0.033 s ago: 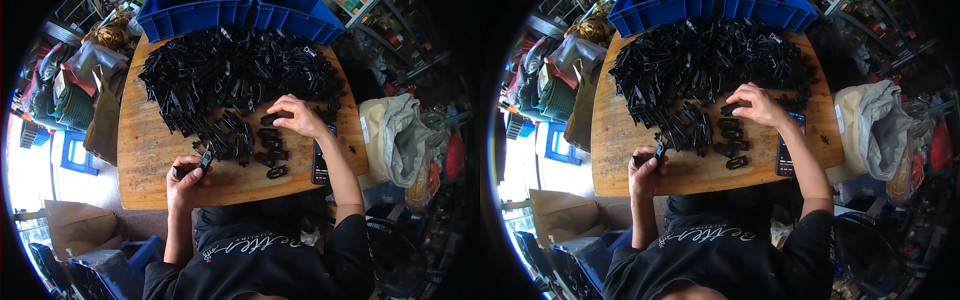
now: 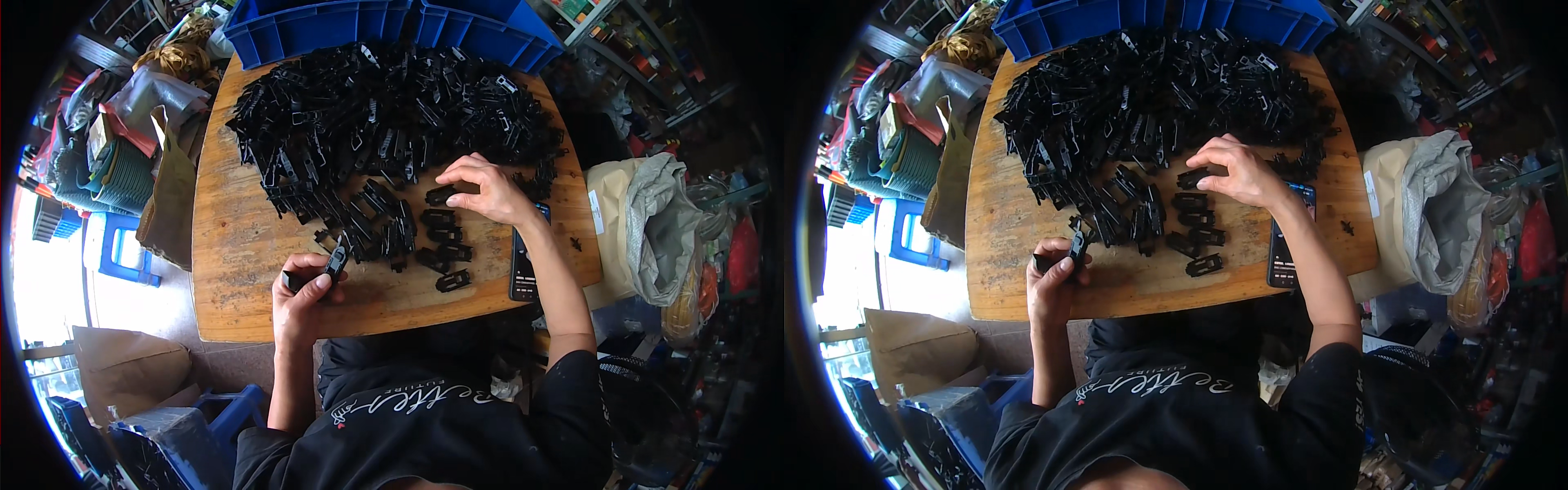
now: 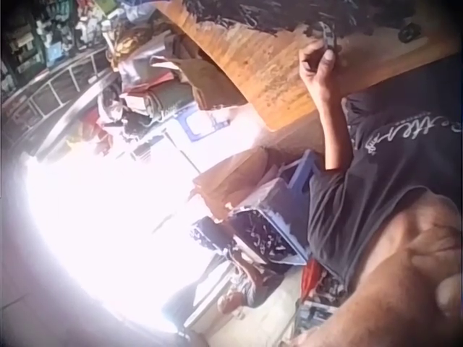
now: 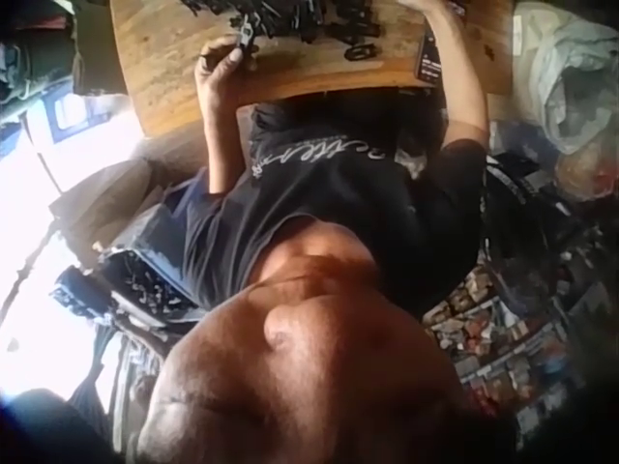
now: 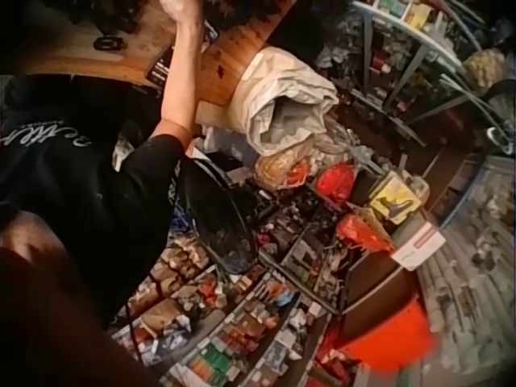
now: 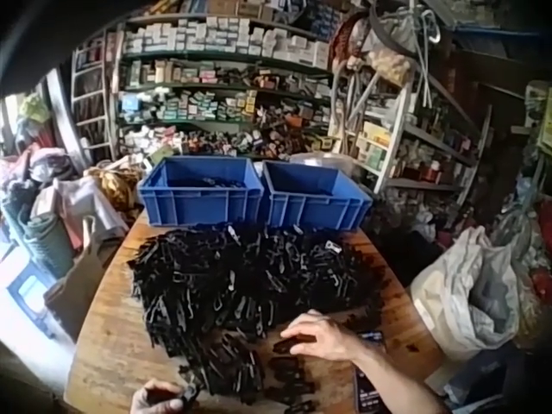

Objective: Assembling and sorting small black plastic components at a workbench.

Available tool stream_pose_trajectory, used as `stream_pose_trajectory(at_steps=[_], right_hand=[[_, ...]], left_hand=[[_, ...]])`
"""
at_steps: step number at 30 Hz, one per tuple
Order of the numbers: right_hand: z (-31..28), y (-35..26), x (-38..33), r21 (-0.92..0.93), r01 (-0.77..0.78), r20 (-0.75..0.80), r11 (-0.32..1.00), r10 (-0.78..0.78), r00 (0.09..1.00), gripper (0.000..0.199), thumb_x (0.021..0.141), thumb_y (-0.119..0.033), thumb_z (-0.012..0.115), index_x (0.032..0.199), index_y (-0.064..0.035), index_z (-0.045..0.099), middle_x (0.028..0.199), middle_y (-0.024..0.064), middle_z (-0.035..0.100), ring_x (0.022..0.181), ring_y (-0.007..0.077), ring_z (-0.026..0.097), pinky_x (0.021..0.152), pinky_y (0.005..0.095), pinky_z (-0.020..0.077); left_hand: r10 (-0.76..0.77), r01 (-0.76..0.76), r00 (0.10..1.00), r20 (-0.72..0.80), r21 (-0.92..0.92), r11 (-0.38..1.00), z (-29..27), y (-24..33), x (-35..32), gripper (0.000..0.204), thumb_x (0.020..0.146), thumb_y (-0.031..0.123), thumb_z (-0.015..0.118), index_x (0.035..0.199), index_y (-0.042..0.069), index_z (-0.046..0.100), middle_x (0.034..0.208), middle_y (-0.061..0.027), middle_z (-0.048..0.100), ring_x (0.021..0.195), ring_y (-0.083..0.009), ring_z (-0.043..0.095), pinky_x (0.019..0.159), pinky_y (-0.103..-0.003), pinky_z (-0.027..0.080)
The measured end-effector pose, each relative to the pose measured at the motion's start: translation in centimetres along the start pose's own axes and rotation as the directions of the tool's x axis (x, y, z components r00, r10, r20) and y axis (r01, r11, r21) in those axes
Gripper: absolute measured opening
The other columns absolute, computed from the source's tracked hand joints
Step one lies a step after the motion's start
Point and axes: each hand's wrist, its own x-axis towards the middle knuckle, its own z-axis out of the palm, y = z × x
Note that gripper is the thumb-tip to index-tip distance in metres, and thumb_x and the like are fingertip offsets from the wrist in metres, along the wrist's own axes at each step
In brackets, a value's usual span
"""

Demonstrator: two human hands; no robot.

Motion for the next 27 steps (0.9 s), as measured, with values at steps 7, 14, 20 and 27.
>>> stream_pose_trajectory(at_steps=[7,14,20,27], right_hand=[[0.6,0.0,-0.3,-0.178,0.080,-0.014,0.981,-0.084,0.996,0.032,0.070,-0.011,0.070,0.101,-0.0053,0.063,0.097,0.0057,0.060,0.095,0.0209,0.050,0.085,0.0334,0.0425],[0.0,-2.0,-4.9,-0.467,-0.085,-0.089,0.880,0.049,0.995,0.031,0.072,-0.012,0.069,0.099,-0.0003,0.059,0.091,0.0098,0.060,0.088,0.0246,0.052,0.080,0.0345,0.0433],[0.9,-5.6,-7.9,-0.436,-0.179,-0.103,0.882,0.149,0.984,0.027,0.074,-0.012,0.066,0.098,0.0001,0.060,0.088,0.0099,0.060,0.086,0.0251,0.052,0.078,0.0340,0.0435],[5.6,-8.6,-3.6,-0.325,0.023,-0.229,0.946,-0.103,0.968,0.025,0.074,-0.014,0.069,0.094,-0.0035,0.061,0.077,0.0052,0.060,0.077,0.0200,0.054,0.071,0.0316,0.0447]], left_hand=[[-0.008,0.008,1.000,0.013,-0.011,1.000,0.1,0.0,0.0,0.021,0.078,0.006,0.064,0.097,0.001,0.056,0.083,-0.0120,0.064,0.062,-0.0131,0.058,0.061,-0.025,0.048],[-0.005,0.006,1.000,0.026,-0.029,1.000,0.0,0.0,0.1,0.021,0.078,0.006,0.064,0.097,0.001,0.056,0.083,-0.0121,0.064,0.062,-0.0133,0.058,0.061,-0.025,0.048],[-0.013,0.013,1.000,0.028,-0.007,1.000,-0.2,0.0,0.2,0.022,0.078,0.006,0.064,0.097,0.001,0.056,0.083,-0.0119,0.064,0.062,-0.0136,0.058,0.061,-0.025,0.048],[0.002,-0.002,1.000,0.025,-0.005,1.000,-0.3,-0.2,0.2,0.021,0.078,0.006,0.064,0.097,0.001,0.056,0.083,-0.0119,0.064,0.062,-0.0135,0.058,0.061,-0.025,0.048]])
